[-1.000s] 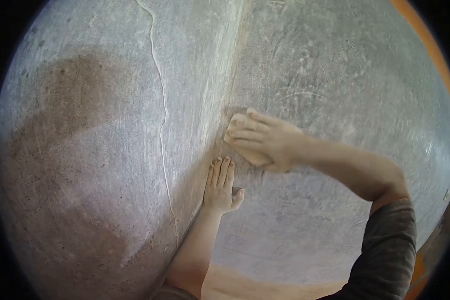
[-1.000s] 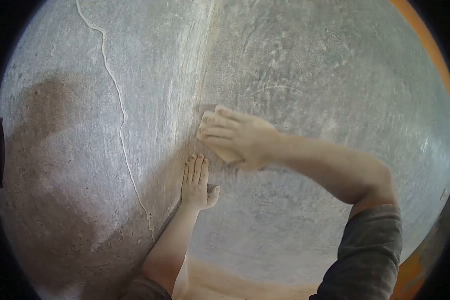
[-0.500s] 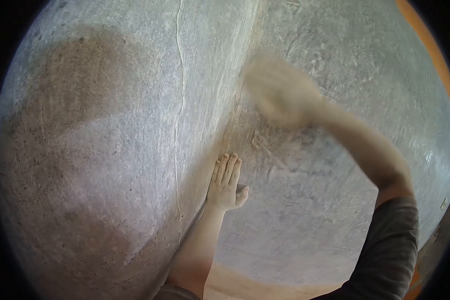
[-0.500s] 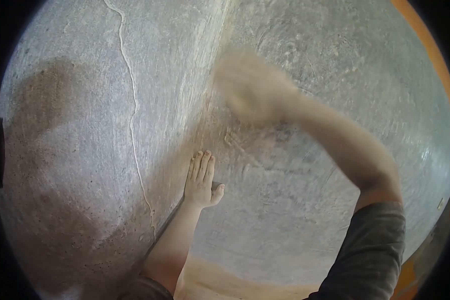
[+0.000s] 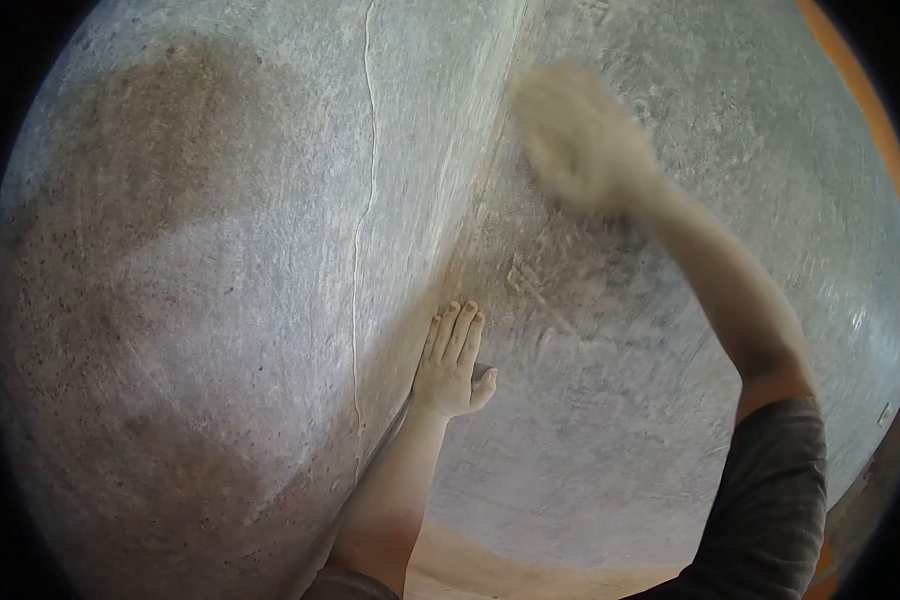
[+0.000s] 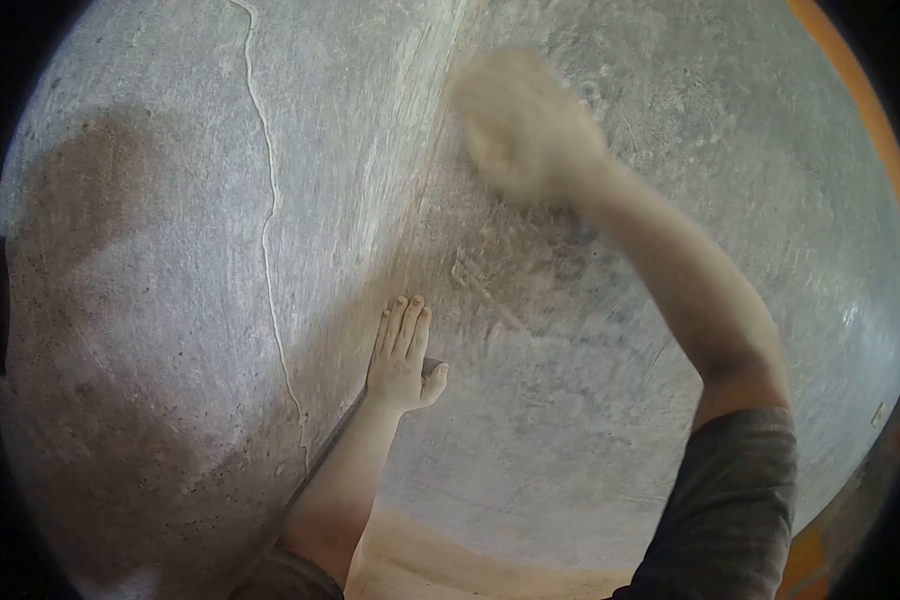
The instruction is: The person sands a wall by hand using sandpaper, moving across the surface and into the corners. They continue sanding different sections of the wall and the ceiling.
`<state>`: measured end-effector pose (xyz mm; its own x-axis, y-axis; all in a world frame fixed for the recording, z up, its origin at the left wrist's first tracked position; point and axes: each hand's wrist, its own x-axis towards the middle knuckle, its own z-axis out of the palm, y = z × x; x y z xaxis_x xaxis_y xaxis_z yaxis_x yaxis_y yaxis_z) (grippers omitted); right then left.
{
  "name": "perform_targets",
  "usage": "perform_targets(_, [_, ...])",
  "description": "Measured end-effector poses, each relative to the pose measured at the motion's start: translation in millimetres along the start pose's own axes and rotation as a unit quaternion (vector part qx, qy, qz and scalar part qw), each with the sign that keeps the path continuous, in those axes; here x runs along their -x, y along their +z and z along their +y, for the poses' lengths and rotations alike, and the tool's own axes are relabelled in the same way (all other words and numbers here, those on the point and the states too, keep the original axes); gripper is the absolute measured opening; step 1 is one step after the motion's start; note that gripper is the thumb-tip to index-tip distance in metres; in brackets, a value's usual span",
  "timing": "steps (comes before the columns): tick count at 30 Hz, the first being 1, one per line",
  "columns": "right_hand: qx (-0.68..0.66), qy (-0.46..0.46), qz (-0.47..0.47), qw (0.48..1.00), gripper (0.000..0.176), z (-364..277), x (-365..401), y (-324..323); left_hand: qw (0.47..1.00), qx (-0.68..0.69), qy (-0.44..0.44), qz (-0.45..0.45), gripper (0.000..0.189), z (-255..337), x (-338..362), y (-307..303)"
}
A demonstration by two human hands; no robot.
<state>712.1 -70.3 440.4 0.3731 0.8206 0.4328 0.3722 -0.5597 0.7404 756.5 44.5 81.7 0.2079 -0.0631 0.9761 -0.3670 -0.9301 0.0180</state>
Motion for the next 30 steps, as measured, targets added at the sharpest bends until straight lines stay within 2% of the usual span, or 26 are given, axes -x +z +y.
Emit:
perform_targets(1, [0.061,-0.045,0.295,0.952,0.015,28,-9,17,1.000,-0.002,-0.001,-0.003,0.075,0,1,0])
perform_targets(3, [0.086,-0.036,0.424,0.901,0.013,32,-8,29,1.000,0.005,0.001,0.007,0.076,1,2,2])
perform_targets(4, [0.054,0.015,0.274,0.960,0.016,0,0,21,1.000,0.008,0.003,0.012,0.076,0,4,3])
perform_targets(5, [0.022,0.064,0.115,0.991,0.021,-30,12,15,1.000,0.007,0.002,0.004,0.076,-1,6,2])
perform_targets(7, [-0.064,-0.112,-0.063,0.990,0.023,-85,49,44,1.000,0.007,0.000,-0.009,0.077,-1,8,2])
perform_targets(9, [-0.115,-0.279,0.144,0.942,0.024,-79,60,84,0.999,0.005,-0.002,-0.032,0.077,2,9,-1])
perform_targets(11, [-0.110,-0.255,0.239,0.930,0.023,-57,51,80,0.999,-0.003,-0.006,-0.043,0.077,-1,10,-3])
perform_targets(13, [-0.066,0.003,0.134,0.989,0.023,1,11,15,0.999,-0.005,-0.004,-0.053,0.077,0,11,-3])
perform_targets(15, [0.000,0.122,0.185,0.975,0.022,25,2,2,0.999,-0.003,-0.002,-0.034,0.077,-1,13,0])
perform_targets(16, [0.047,0.089,0.331,0.938,0.019,17,5,14,1.000,-0.001,-0.001,-0.023,0.077,-1,13,2])
perform_targets(18, [-0.033,0.095,0.130,0.986,0.019,-8,15,11,1.000,0.003,-0.005,-0.016,0.077,-3,16,5])
perform_targets(20, [-0.042,-0.102,-0.054,0.992,0.022,-71,42,38,1.000,0.010,-0.015,-0.016,0.078,3,16,6])
perform_targets(21, [-0.069,-0.214,0.035,0.974,0.024,-66,44,56,0.999,0.012,-0.019,-0.026,0.078,5,15,3])
perform_targets(22, [-0.096,-0.323,0.126,0.933,0.027,-60,50,63,0.999,0.010,-0.023,-0.038,0.078,3,15,-1])
perform_targets(25, [0.004,-0.135,0.032,0.990,0.043,-14,15,26,0.999,-0.008,-0.020,-0.049,0.083,2,16,-2])
perform_targets(27, [0.068,0.058,0.132,0.987,0.047,44,-6,8,0.999,0.008,-0.022,-0.045,0.081,2,18,-2])
perform_targets(28, [0.089,0.045,0.396,0.913,0.046,56,9,13,0.999,0.015,-0.022,-0.042,0.080,2,17,-2])
perform_targets(29, [0.059,0.075,0.255,0.962,0.047,61,3,18,0.999,0.010,-0.018,-0.038,0.080,0,16,-1])
perform_targets(30, [0.028,0.103,0.107,0.989,0.047,19,8,-11,0.999,0.005,-0.016,-0.036,0.081,-2,18,0])
